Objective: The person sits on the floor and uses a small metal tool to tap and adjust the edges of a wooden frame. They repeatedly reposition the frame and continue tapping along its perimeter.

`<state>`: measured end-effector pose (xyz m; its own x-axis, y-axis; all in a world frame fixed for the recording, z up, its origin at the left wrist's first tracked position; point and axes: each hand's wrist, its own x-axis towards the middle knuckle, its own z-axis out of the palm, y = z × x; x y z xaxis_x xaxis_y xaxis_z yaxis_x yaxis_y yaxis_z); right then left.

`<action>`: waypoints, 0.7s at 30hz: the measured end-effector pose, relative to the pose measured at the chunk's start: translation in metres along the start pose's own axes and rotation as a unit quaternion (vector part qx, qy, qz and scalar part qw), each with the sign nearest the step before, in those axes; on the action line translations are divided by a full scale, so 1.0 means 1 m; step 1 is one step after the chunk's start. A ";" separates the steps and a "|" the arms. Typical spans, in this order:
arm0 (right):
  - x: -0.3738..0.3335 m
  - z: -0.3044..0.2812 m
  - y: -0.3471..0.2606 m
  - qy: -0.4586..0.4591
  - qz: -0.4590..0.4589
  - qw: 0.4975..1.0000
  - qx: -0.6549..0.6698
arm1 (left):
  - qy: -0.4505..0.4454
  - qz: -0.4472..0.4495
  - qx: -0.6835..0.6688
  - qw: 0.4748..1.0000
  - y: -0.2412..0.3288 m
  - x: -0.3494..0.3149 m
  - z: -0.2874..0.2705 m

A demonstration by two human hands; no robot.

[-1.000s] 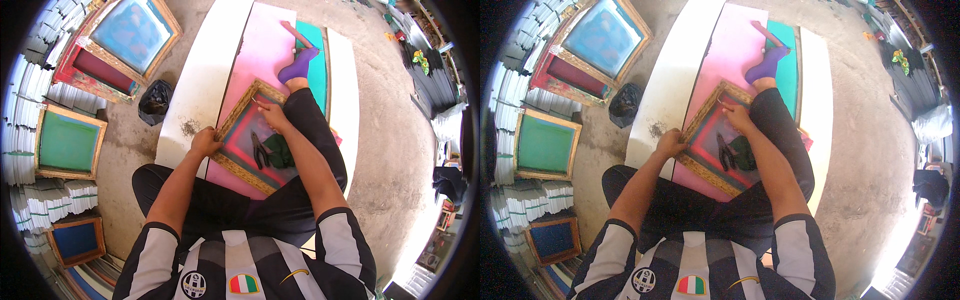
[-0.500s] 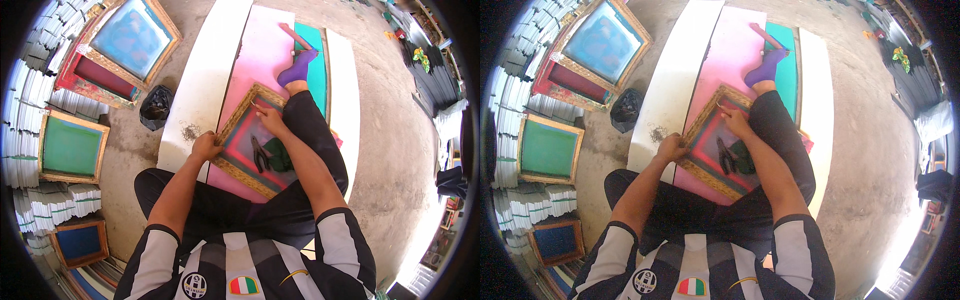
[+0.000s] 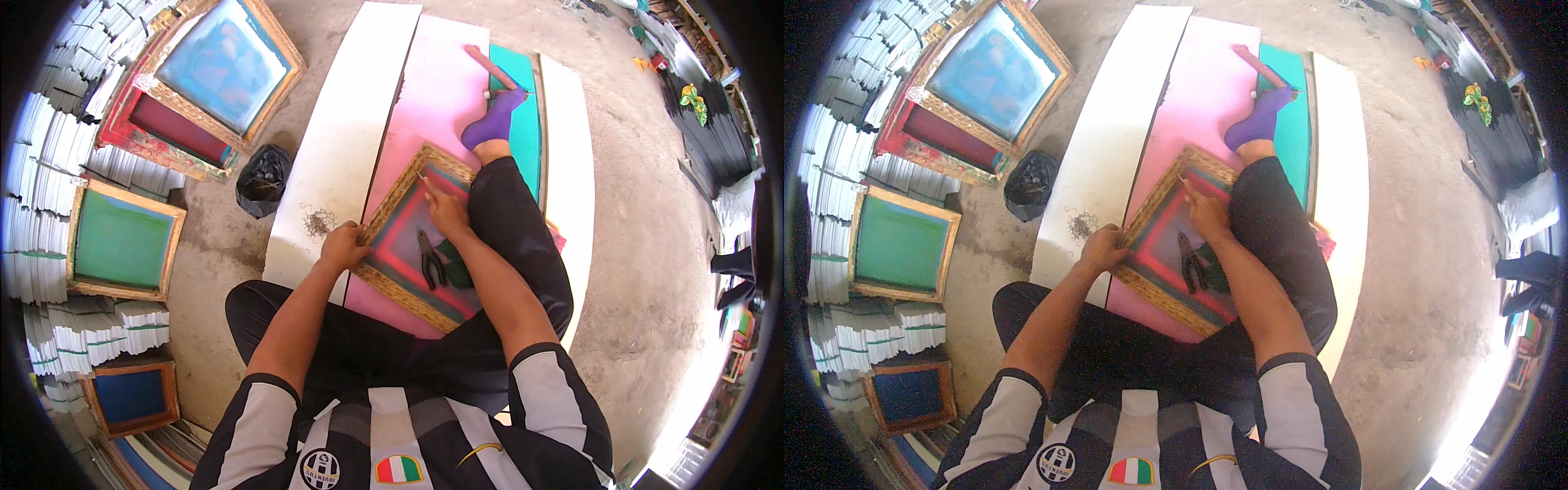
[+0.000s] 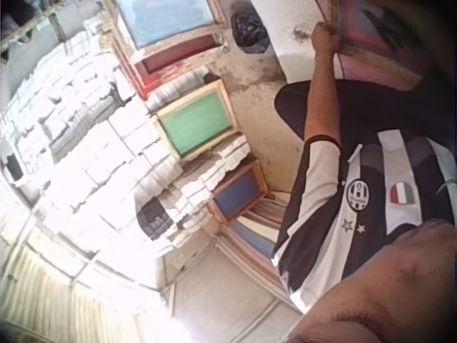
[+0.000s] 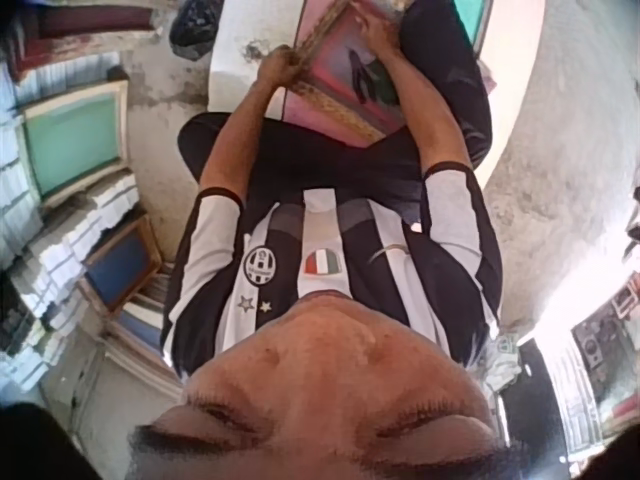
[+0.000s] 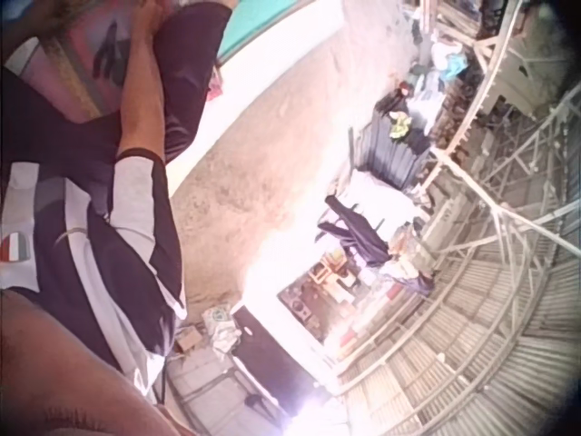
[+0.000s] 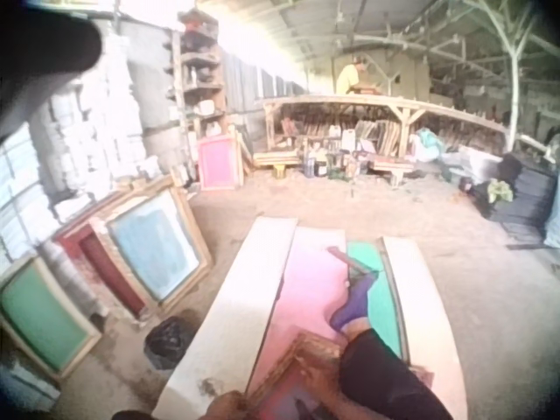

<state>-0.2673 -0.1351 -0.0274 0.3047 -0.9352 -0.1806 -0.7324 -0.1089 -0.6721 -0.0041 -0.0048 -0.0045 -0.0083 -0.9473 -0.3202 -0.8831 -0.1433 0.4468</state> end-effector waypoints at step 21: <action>-0.005 -0.015 -0.035 0.007 0.046 0.999 0.000 | -0.005 -0.010 -0.032 0.999 0.000 -0.003 0.000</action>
<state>-0.2519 -0.1319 0.0080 0.2281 -0.9456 -0.2321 -0.7571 -0.0224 -0.6529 -0.0041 -0.0014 -0.0038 0.0044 -0.9414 -0.3373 -0.8515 -0.1804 0.4924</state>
